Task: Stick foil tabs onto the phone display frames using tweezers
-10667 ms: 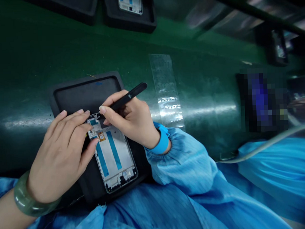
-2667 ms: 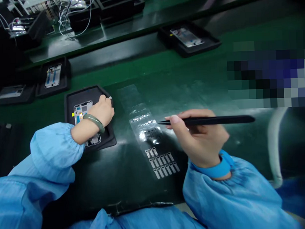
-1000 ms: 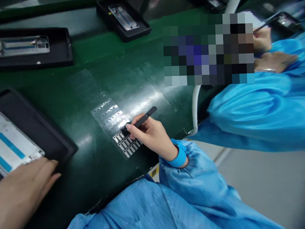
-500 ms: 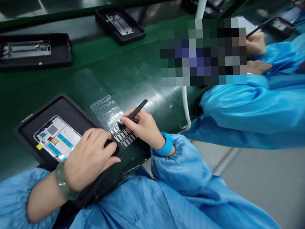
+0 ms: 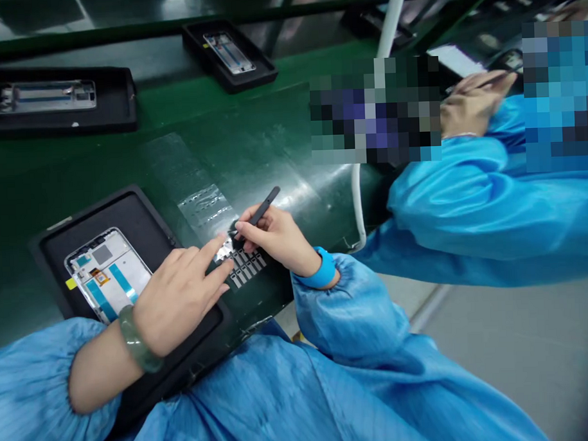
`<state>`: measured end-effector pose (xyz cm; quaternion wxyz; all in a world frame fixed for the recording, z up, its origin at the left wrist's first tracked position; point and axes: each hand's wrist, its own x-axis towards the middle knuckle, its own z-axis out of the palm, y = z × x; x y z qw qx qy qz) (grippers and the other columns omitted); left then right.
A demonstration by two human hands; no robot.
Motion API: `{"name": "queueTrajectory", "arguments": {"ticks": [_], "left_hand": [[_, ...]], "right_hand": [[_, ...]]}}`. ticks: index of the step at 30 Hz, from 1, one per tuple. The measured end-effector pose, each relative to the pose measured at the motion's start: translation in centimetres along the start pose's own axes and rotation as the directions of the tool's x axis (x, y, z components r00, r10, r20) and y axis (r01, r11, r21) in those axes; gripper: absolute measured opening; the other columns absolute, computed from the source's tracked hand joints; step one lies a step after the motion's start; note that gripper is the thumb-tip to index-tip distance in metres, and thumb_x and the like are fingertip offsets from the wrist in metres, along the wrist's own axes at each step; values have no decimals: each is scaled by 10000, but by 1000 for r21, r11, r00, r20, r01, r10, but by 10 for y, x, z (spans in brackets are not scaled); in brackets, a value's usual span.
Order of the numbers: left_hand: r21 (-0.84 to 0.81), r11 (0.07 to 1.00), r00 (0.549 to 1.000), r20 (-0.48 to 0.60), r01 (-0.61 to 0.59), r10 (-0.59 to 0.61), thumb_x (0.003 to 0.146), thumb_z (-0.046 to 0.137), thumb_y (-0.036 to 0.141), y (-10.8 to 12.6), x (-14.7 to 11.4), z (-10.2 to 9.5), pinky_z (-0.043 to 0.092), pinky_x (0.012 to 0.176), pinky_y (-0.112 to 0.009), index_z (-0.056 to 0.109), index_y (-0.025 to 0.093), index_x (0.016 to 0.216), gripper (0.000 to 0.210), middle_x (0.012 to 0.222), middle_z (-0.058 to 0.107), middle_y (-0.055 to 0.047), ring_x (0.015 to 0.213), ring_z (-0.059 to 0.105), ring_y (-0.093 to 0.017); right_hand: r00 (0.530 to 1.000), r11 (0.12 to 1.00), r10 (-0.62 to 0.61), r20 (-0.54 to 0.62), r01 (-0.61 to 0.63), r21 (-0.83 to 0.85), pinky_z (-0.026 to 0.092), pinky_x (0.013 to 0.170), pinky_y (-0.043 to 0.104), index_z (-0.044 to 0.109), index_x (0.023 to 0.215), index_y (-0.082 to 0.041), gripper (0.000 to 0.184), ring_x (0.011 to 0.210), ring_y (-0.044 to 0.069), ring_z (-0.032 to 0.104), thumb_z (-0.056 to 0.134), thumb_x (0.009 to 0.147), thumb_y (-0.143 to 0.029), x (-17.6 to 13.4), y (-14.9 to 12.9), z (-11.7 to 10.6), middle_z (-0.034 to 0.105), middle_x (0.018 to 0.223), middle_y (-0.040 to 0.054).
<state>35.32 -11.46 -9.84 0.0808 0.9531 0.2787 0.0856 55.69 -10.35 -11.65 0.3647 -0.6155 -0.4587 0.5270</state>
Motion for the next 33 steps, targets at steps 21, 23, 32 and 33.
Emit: {"name": "queueTrajectory", "arguments": {"ticks": [21, 23, 32, 33], "left_hand": [[-722, 544, 822, 60, 427, -566, 901, 453, 390, -14, -32, -27, 443, 588, -242, 566, 254, 848, 184, 716, 585, 37, 635, 546, -111], [-727, 507, 808, 112, 463, -578, 891, 462, 399, -19, -42, -32, 423, 549, -234, 568, 251, 816, 197, 662, 566, 50, 584, 523, -102], [-453, 684, 815, 222, 572, -535, 891, 389, 549, -56, -92, -38, 498, 702, -339, 542, 232, 1079, 399, 971, 634, -33, 835, 606, -199], [-356, 742, 811, 91, 568, -577, 879, 403, 565, -62, -97, -32, 490, 807, -401, 514, 214, 1151, 457, 1079, 609, -73, 970, 586, -247]], "right_hand": [[976, 929, -180, 125, 127, 348, 512, 460, 173, 547, 781, -184, 236, 458, 59, 588, 710, 731, -347, -13, -56, 61, 657, 659, -36], [963, 935, -212, 164, 151, 321, 510, 479, 166, 553, 789, -181, 231, 476, 57, 596, 721, 721, -324, -13, -61, 73, 645, 655, -38], [917, 941, -244, 317, 145, 305, 542, 507, 170, 566, 783, -154, 244, 514, 79, 636, 739, 709, -310, 0, -68, 101, 631, 633, -31], [929, 936, -243, 281, 148, 318, 555, 514, 181, 562, 780, -154, 245, 516, 81, 638, 729, 720, -323, 4, -69, 103, 635, 644, -28]]}}
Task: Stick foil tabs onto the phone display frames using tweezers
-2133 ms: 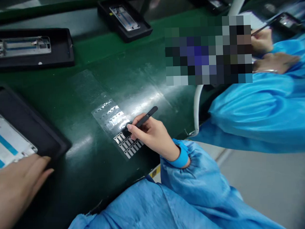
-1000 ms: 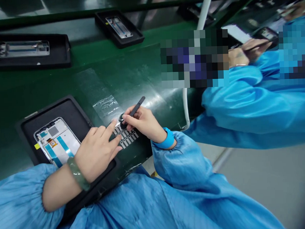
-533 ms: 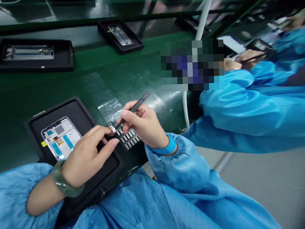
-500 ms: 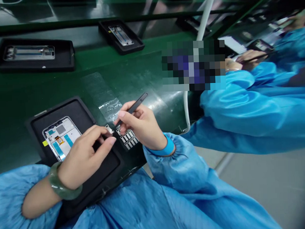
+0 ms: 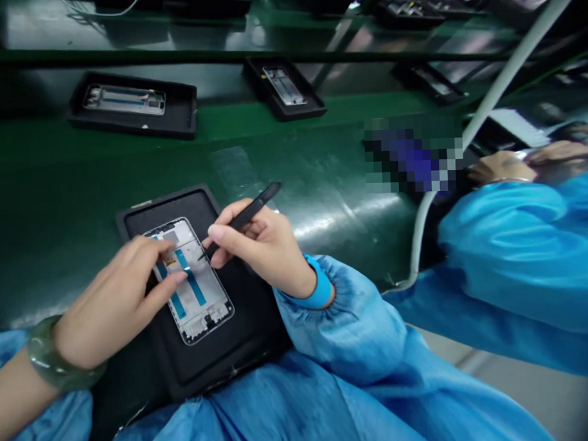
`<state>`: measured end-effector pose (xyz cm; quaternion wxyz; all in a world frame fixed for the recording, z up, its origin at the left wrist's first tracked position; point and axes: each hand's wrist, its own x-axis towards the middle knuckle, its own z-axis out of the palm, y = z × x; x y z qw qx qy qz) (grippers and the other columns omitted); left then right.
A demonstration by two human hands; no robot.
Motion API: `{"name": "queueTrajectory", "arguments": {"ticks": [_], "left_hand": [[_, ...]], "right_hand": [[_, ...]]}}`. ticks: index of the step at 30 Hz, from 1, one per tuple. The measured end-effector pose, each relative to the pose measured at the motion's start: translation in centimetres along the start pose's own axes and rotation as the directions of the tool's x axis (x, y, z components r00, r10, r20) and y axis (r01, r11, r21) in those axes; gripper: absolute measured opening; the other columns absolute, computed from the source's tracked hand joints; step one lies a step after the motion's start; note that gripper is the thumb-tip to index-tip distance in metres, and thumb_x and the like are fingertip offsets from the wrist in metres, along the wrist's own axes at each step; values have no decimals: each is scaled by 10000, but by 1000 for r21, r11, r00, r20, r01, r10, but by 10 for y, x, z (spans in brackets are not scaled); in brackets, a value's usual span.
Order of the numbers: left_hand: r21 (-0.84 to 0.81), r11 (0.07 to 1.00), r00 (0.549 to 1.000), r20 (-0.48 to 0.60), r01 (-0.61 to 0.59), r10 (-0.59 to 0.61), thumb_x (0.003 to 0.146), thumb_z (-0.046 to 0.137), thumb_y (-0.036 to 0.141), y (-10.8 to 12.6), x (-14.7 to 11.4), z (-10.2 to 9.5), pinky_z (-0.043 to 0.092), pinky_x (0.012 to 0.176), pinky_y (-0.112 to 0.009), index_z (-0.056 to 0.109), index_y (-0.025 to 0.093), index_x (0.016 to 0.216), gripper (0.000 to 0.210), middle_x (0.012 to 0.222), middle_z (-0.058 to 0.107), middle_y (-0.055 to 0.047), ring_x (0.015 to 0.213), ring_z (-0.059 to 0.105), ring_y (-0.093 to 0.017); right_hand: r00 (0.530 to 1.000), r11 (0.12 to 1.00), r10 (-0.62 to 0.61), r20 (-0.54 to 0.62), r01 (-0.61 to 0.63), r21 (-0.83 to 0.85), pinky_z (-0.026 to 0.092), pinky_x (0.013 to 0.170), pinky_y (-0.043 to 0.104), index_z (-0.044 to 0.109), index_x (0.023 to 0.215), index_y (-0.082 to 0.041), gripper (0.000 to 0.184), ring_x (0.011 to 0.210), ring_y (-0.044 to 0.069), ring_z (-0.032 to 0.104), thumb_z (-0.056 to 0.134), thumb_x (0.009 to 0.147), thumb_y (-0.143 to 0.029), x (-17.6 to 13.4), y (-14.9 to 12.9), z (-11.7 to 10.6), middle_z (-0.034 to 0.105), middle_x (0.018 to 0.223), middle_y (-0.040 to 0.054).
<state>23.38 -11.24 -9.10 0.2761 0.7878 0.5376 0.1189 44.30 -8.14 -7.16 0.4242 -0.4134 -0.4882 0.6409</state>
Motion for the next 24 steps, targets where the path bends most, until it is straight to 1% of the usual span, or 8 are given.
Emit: {"name": "queueTrajectory", "arguments": {"ticks": [1, 2, 4, 6, 8, 15, 21, 24], "left_hand": [[106, 994, 992, -125, -18, 31, 870, 415, 573, -9, 0, 4, 445, 911, -468, 480, 185, 1213, 522, 1185, 563, -118, 1108, 527, -297], [186, 982, 974, -213, -30, 70, 866, 423, 574, -17, 1, 9, 381, 991, -519, 449, 150, 1253, 574, 1266, 509, -157, 1213, 447, -334], [233, 970, 955, -267, -64, 127, 873, 440, 541, -29, 1, 19, 311, 1064, -531, 416, 97, 1274, 599, 1327, 452, -197, 1294, 363, -344], [189, 976, 951, -268, -105, 154, 878, 473, 487, -33, -1, 27, 330, 1076, -477, 429, 85, 1229, 535, 1305, 472, -193, 1285, 387, -306], [149, 980, 948, -271, -129, 166, 874, 504, 444, -31, -6, 32, 354, 1069, -445, 452, 101, 1166, 453, 1284, 491, -178, 1268, 410, -277], [109, 985, 958, -240, -133, 156, 897, 490, 386, -19, -18, 34, 346, 1074, -475, 434, 142, 1177, 375, 1318, 468, -147, 1294, 380, -258], [36, 992, 959, -254, -118, 123, 892, 514, 328, -21, -15, 35, 334, 1091, -451, 463, 146, 1108, 287, 1286, 474, -134, 1300, 369, -239], [12, 993, 960, -256, -114, 113, 889, 525, 322, -19, -15, 34, 333, 1095, -439, 472, 154, 1084, 262, 1275, 485, -118, 1298, 373, -228]], "right_hand": [[999, 1000, -8, -33, 8, 8, 563, 516, 190, 559, 782, -155, 250, 518, 84, 639, 724, 725, -334, 4, 1, 1, 633, 646, -28], [998, 1000, -12, -57, 13, 12, 567, 516, 192, 556, 789, -157, 257, 522, 86, 641, 724, 725, -342, 9, 2, 2, 628, 641, -32], [997, 1000, -5, -71, 7, 22, 567, 518, 187, 551, 808, -162, 276, 537, 90, 648, 732, 714, -347, 17, 4, 6, 616, 625, -41], [997, 999, 14, -71, -11, 37, 570, 527, 186, 544, 835, -166, 301, 548, 92, 653, 742, 700, -348, 23, 9, 10, 610, 616, -47], [997, 998, 36, -65, -33, 44, 575, 536, 194, 535, 847, -170, 323, 549, 94, 654, 749, 688, -353, 29, 16, 15, 608, 614, -50], [990, 992, 127, -61, -125, 25, 576, 504, 196, 517, 790, -169, 347, 521, 100, 657, 761, 659, -378, 45, 45, 21, 620, 624, -49], [987, 985, 152, -56, -156, -78, 544, 484, 153, 540, 759, -159, 297, 494, 84, 644, 772, 657, -315, 41, 44, 20, 599, 551, -64], [987, 982, 151, -57, -156, -102, 536, 484, 157, 544, 753, -158, 281, 492, 80, 638, 769, 662, -301, 38, 41, 20, 598, 565, -64]]}}
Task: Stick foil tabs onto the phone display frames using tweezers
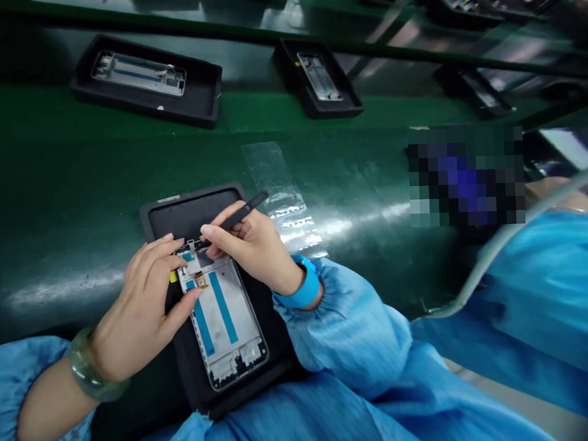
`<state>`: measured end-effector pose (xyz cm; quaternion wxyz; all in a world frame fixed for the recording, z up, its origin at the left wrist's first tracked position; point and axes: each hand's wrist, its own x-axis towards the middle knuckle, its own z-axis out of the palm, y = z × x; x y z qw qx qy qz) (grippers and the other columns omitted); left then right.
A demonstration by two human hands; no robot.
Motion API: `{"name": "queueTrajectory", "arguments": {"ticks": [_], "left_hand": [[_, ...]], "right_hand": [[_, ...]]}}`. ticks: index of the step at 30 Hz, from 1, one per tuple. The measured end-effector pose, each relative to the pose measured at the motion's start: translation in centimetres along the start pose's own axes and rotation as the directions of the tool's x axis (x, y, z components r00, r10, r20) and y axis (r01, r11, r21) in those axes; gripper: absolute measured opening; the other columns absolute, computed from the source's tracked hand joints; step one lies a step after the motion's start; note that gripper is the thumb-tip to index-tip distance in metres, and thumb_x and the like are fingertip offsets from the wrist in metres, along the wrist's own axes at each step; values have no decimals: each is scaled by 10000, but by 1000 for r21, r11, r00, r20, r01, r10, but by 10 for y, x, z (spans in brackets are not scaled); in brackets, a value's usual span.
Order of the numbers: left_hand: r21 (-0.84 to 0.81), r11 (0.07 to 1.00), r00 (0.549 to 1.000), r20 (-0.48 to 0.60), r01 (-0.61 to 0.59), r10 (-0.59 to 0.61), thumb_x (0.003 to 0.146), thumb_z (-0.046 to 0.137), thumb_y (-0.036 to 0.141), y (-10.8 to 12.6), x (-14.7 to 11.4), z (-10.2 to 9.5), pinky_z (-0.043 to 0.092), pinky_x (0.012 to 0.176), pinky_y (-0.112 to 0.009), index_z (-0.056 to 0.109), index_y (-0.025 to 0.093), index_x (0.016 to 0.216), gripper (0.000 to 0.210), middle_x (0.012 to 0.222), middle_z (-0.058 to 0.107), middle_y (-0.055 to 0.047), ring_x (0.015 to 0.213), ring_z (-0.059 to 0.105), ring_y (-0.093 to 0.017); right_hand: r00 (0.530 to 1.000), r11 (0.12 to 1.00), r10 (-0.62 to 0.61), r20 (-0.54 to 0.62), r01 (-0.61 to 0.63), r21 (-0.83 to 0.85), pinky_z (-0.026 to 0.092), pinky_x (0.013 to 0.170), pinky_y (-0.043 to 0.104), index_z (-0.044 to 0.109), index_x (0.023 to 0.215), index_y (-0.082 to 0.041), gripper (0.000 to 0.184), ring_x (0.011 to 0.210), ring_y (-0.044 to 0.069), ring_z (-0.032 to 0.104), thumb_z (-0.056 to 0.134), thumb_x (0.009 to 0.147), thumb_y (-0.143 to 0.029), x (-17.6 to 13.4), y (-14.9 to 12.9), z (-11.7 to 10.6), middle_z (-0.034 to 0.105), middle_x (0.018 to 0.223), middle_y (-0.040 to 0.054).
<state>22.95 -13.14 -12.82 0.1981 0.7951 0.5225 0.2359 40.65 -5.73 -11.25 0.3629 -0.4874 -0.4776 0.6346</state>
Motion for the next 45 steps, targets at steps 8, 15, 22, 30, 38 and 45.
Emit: {"name": "queueTrajectory", "arguments": {"ticks": [8, 15, 22, 30, 38, 45], "left_hand": [[20, 1000, 999, 32, -7, 7, 897, 510, 339, 2, 0, -3, 337, 1082, -455, 479, 150, 1090, 272, 1268, 488, -118, 1293, 372, -238], [42, 999, 999, 32, -17, 16, 895, 513, 339, 2, 1, -4, 344, 1071, -458, 478, 149, 1092, 276, 1257, 495, -119, 1284, 382, -244], [64, 998, 999, 33, -26, 24, 896, 509, 346, 2, 1, -4, 353, 1060, -478, 470, 158, 1107, 285, 1254, 501, -123, 1278, 389, -256], [149, 983, 994, 51, -104, 97, 890, 517, 306, 0, 2, -5, 386, 1019, -510, 491, 176, 1174, 314, 1272, 483, -127, 1251, 412, -287], [148, 984, 993, 74, -99, 88, 882, 508, 267, 0, 2, -6, 373, 1040, -534, 506, 162, 1202, 336, 1266, 483, -134, 1279, 383, -299], [146, 987, 996, 73, -67, 57, 891, 483, 275, 3, 2, -3, 367, 1056, -534, 511, 168, 1198, 326, 1276, 482, -127, 1286, 380, -295]], "right_hand": [[1000, 989, -15, 13, 16, -145, 524, 494, 171, 548, 765, -169, 268, 520, 96, 656, 759, 676, -309, -2, 0, -2, 617, 615, -51], [1000, 989, -8, 21, 11, -147, 533, 500, 175, 546, 778, -170, 289, 519, 89, 649, 746, 683, -356, -1, 0, -1, 616, 636, -47], [998, 979, -44, 51, 53, -194, 541, 522, 187, 543, 805, -184, 263, 552, 97, 662, 721, 718, -357, -1, 3, -3, 629, 677, -40], [988, 936, -131, 86, 152, -316, 534, 597, 230, 530, 836, -197, 217, 609, 108, 655, 656, 785, -366, -2, 5, -4, 620, 680, -36], [963, 859, -233, 134, 268, -437, 521, 622, 240, 517, 842, -207, 185, 665, 109, 620, 595, 830, -375, -6, 3, -2, 609, 769, -8], [955, 920, -296, -7, 283, -273, 528, 609, 228, 514, 882, -213, 226, 659, 95, 622, 638, 806, -386, -3, 2, -2, 571, 796, -20]]}}
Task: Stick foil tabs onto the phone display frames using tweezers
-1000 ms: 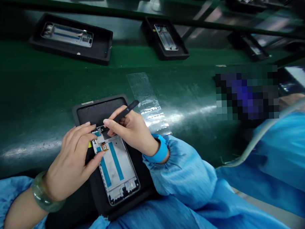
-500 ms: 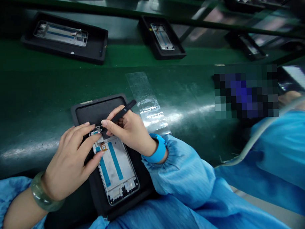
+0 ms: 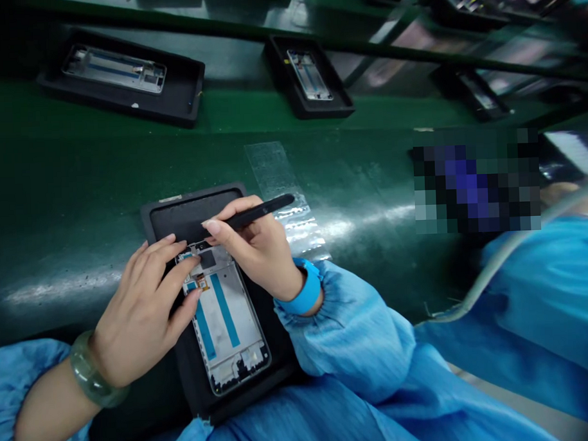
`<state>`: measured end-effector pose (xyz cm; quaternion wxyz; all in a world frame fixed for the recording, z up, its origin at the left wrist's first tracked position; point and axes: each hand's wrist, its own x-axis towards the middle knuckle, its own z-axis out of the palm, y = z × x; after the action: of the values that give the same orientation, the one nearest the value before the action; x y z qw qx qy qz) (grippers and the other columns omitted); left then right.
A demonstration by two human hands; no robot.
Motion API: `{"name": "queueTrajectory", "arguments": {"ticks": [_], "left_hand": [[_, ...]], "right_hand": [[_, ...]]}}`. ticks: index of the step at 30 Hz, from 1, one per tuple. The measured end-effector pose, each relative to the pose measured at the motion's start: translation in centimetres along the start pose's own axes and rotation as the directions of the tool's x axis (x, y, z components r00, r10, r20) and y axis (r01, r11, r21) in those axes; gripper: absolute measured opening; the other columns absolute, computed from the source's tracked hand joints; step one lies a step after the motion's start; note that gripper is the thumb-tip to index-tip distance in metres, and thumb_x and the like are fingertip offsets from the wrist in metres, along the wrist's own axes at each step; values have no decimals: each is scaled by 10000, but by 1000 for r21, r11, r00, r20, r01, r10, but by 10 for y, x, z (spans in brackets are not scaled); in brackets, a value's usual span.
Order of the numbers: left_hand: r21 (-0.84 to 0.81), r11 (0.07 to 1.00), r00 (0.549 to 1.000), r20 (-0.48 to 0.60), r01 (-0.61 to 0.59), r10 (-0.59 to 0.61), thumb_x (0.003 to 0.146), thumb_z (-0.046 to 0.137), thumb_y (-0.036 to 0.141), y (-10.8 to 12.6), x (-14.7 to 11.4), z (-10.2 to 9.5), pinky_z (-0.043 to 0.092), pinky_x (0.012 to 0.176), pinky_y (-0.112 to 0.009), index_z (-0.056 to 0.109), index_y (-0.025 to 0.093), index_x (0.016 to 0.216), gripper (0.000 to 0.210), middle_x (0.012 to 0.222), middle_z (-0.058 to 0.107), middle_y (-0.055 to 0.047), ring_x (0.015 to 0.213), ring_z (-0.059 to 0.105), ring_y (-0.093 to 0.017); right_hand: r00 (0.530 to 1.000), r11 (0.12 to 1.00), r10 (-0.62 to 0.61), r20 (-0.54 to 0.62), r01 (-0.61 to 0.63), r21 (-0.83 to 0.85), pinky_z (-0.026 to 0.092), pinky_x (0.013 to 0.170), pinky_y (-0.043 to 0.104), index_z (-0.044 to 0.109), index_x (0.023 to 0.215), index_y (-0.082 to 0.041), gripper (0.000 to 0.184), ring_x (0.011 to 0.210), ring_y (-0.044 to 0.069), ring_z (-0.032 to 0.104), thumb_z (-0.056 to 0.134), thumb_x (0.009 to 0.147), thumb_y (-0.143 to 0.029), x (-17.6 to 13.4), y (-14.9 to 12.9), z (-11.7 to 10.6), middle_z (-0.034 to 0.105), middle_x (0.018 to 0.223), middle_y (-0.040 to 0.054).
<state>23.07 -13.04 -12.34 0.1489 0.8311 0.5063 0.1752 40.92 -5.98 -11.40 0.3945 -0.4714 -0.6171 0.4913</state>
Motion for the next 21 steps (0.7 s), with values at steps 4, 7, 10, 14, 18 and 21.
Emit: {"name": "queueTrajectory", "arguments": {"ticks": [4, 7, 10, 14, 18, 21], "left_hand": [[12, 1000, 999, -36, -10, 10, 893, 477, 270, 0, 0, 2, 366, 1052, -544, 500, 157, 1203, 331, 1269, 484, -136, 1277, 387, -300], [20, 1000, 999, -42, -14, 15, 894, 475, 265, 1, -1, 3, 368, 1050, -545, 488, 144, 1220, 348, 1269, 485, -145, 1276, 389, -303], [35, 999, 999, -42, -16, 18, 897, 468, 269, 2, -1, 3, 374, 1045, -546, 481, 130, 1232, 363, 1271, 487, -151, 1270, 395, -308], [75, 997, 999, -46, 3, 0, 905, 451, 269, 7, -2, 3, 398, 1028, -532, 466, 107, 1247, 378, 1257, 494, -164, 1249, 417, -304], [113, 993, 998, -54, 34, -28, 914, 436, 280, 11, -2, 4, 416, 1018, -508, 471, 81, 1229, 374, 1249, 503, -177, 1230, 437, -300], [121, 992, 998, -66, 32, -24, 914, 437, 284, 12, -1, 6, 415, 1021, -499, 475, 86, 1219, 365, 1244, 510, -172, 1227, 441, -296]], "right_hand": [[997, 1000, -22, 74, 20, 23, 536, 685, 252, 507, 898, -210, 205, 743, 109, 624, 606, 832, -377, 1, 2, 1, 589, 855, 3], [992, 999, -19, 125, 15, 33, 534, 724, 262, 497, 922, -211, 205, 799, 118, 625, 585, 845, -380, 2, 3, 1, 609, 912, 21], [989, 999, -21, 146, 17, 30, 531, 719, 255, 496, 925, -208, 207, 812, 118, 624, 587, 843, -375, 2, 4, 1, 613, 941, 27], [986, 999, -9, 166, 3, 33, 537, 725, 266, 491, 921, -206, 186, 786, 116, 632, 579, 850, -353, 2, 4, 2, 615, 939, 30], [982, 1000, -3, 190, 1, 11, 542, 722, 270, 494, 903, -203, 161, 787, 117, 630, 555, 861, -345, 2, 3, 2, 614, 937, 36], [980, 1000, -21, 197, 25, -16, 541, 718, 264, 496, 882, -201, 142, 800, 117, 623, 543, 862, -333, 3, 1, 3, 610, 923, 35]]}}
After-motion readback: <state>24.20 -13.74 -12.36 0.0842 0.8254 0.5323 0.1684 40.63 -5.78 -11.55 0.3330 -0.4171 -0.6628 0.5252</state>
